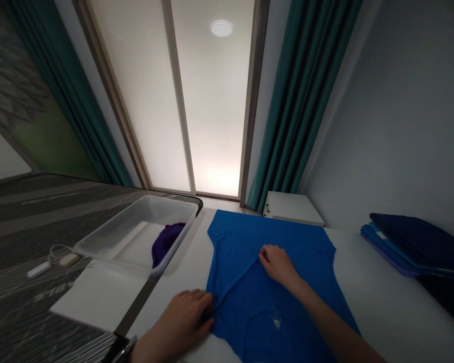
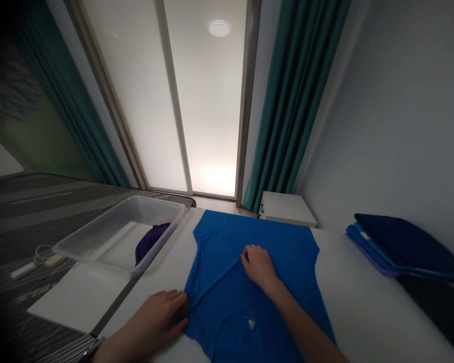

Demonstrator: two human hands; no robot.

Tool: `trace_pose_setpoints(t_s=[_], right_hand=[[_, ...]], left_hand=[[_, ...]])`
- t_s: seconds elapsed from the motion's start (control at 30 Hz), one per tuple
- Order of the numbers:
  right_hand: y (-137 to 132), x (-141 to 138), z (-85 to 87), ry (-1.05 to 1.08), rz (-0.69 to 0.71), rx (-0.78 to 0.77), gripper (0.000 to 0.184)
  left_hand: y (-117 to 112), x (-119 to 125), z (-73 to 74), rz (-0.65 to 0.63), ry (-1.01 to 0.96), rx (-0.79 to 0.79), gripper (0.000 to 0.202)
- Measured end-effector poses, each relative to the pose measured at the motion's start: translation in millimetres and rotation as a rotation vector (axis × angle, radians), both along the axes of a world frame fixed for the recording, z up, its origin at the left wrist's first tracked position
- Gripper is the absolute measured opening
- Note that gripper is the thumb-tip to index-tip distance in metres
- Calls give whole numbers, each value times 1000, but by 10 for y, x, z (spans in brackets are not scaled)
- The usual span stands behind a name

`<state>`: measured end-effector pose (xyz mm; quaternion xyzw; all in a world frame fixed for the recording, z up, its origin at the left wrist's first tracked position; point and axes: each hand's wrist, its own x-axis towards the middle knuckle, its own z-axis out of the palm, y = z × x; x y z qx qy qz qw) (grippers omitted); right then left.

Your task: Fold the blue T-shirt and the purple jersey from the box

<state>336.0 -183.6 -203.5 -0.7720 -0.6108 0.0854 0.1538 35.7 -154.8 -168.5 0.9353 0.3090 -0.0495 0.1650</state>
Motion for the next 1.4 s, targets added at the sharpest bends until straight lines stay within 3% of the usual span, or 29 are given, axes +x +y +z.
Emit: trace_pose_setpoints(t_s=[0.23, 0.7, 0.87, 1.0, 1.13, 1.4], right_hand=[[53, -92, -33, -5, 37, -5, 17], [147, 65, 74, -90, 57, -34, 15], [200, -63, 121, -112, 55, 50, 27], [412, -335, 92, -125, 264, 141, 45], [643, -540, -4, -141, 368, 130, 53], [718, -573, -166, -122, 359, -4, 60]], left_hand=[[-3, -22, -36, -24, 10, 2, 6], [-18, -31, -73, -35, -33, 4, 6], [178, 87, 8, -3, -246, 163, 26], [530, 439, -141, -34, -284, 393, 46], [826, 689, -356, -54, -180, 455, 57], [936, 627, -528, -22, -130, 357, 71]])
